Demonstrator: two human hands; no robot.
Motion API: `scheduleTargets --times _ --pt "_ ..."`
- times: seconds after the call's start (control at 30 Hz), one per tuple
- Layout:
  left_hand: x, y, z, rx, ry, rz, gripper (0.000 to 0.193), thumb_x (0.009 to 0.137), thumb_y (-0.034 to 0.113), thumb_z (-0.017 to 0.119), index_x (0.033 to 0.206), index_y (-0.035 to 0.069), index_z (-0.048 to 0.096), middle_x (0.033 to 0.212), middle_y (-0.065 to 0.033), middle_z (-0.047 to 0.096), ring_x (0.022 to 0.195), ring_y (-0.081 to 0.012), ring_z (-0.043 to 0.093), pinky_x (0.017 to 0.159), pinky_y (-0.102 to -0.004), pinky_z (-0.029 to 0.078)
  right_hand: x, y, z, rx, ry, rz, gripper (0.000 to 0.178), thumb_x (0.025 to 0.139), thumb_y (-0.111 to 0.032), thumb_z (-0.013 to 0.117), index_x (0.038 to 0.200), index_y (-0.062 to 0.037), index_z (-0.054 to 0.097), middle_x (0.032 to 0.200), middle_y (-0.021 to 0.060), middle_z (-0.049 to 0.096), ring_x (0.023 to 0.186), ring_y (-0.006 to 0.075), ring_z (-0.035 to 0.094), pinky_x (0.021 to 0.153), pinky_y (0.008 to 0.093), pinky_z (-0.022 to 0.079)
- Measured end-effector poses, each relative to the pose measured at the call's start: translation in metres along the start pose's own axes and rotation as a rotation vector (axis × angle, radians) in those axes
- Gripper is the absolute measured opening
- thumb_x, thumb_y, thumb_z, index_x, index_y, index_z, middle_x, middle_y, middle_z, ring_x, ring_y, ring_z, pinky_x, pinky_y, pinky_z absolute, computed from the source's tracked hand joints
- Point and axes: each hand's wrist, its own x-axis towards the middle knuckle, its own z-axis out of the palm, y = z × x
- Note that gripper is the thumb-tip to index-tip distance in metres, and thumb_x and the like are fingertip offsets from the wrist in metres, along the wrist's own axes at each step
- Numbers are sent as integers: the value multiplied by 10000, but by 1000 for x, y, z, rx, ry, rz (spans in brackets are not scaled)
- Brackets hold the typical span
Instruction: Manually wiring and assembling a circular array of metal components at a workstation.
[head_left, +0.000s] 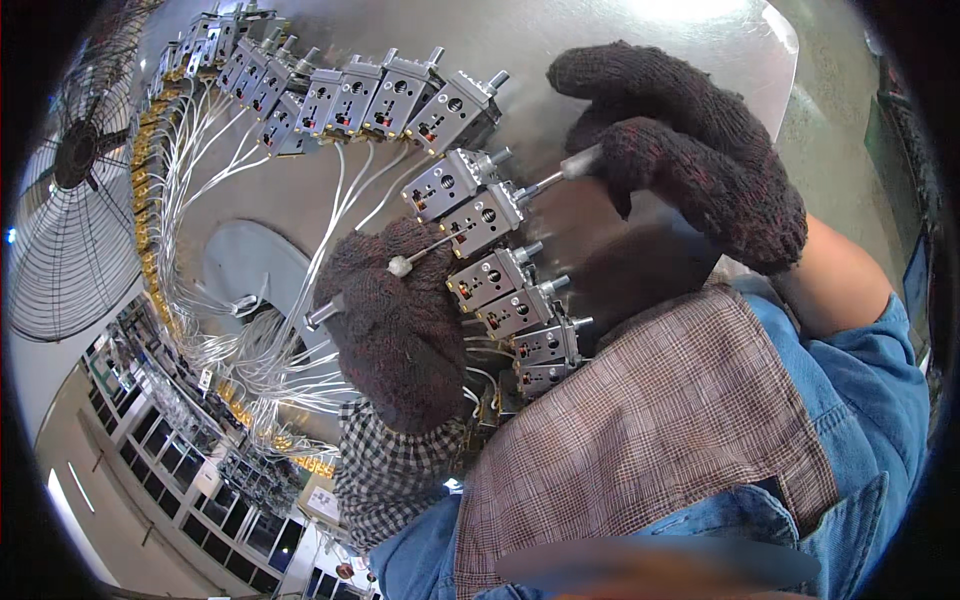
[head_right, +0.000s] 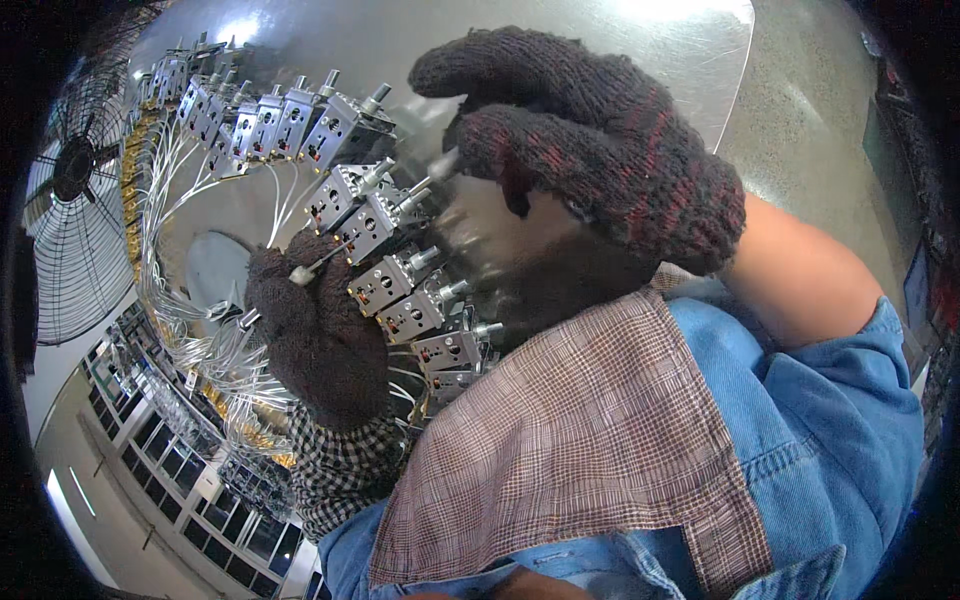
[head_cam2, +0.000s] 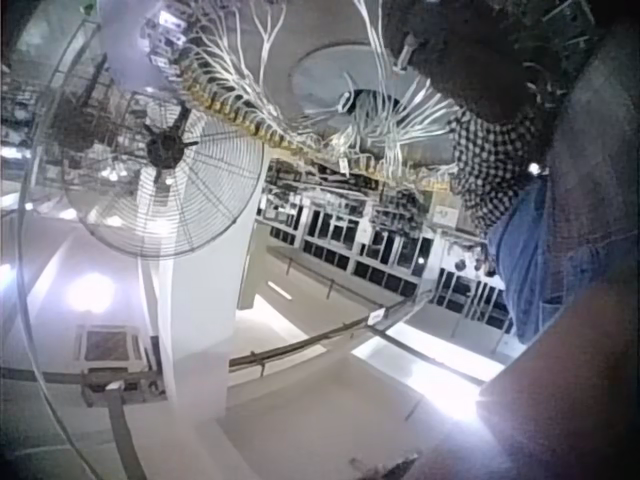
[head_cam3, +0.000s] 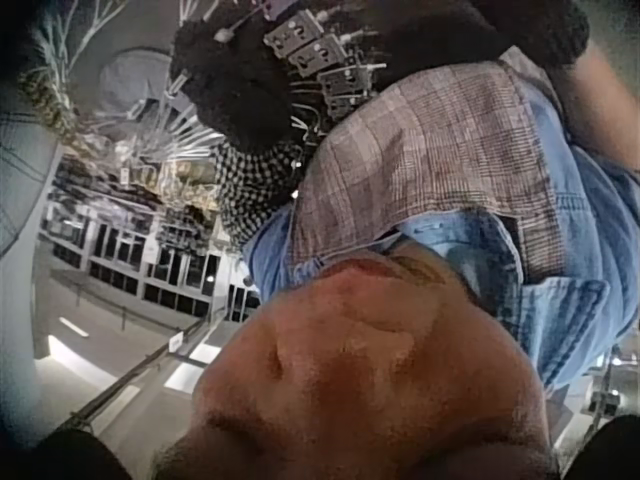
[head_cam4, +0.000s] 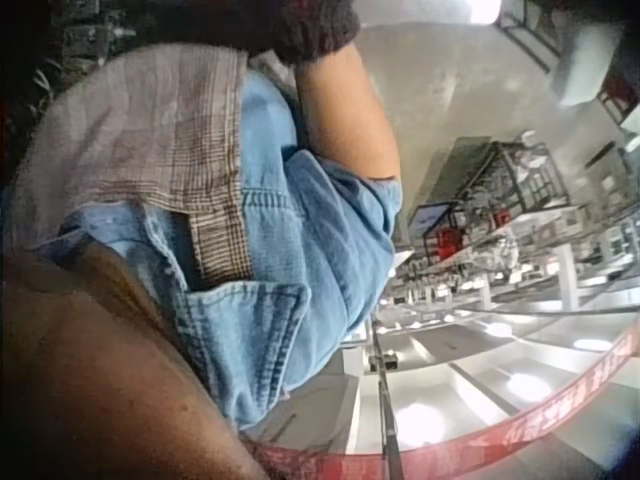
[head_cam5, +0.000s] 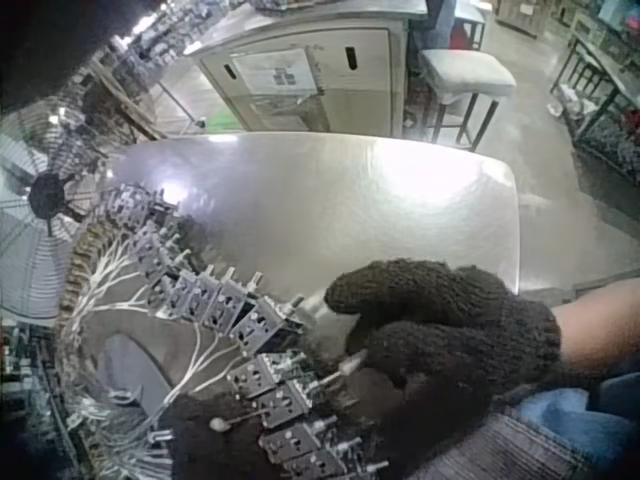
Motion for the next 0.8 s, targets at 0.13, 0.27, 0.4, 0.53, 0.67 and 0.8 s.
scheduleTargets --times 0.13,0.27,0.4,0.53,0.67,0.8 --pt "4 6 -2 864 -143 312 108 806 25 589 899 -30 588 924 -153 560 868 -274 546 770 -355 431 5 27 -3 -592 67 -647 408 813 -211 624 1175 -60 513 998 113 602 850 213 601 706 307 502" --pt "5 5 -3 1508 -221 626 95 802 22 591 884 -26 592 924 -154 559 876 -279 543 772 -358 430 4 17 2 -608 91 -601 320 800 -15 534 1119 -39 525 1049 135 568 542 128 587 511 233 498" --pt "1 2 1 575 -13 246 117 794 10 594 903 -32 583 923 -149 559 864 -275 544 767 -358 430 0 7 4 -205 3 -201 340 801 -24 539 1140 -33 517 1074 133 555 583 127 600 535 232 506" --pt "6 13 3 1512 -257 575 116 803 -8 577 914 -40 564 934 -142 564 873 -263 546 772 -350 431 -3 2 5 148 39 95 330 830 -68 530 1159 -37 524 1028 116 575 646 127 615 556 234 506" --pt "6 14 0 1593 -337 539 122 821 -9 554 937 -46 557 948 -142 566 892 -256 544 781 -339 430 -1 -7 8 150 70 149 304 859 -159 538 1141 -48 549 956 113 589 665 125 616 564 237 505" --pt "2 2 -6 934 -111 325 151 825 -14 549 971 -52 554 967 -142 563 905 -251 542 804 -331 425 0 -14 15 213 156 248 372 878 -348 524 1122 -68 553 743 49 605 545 82 542 468 209 415"
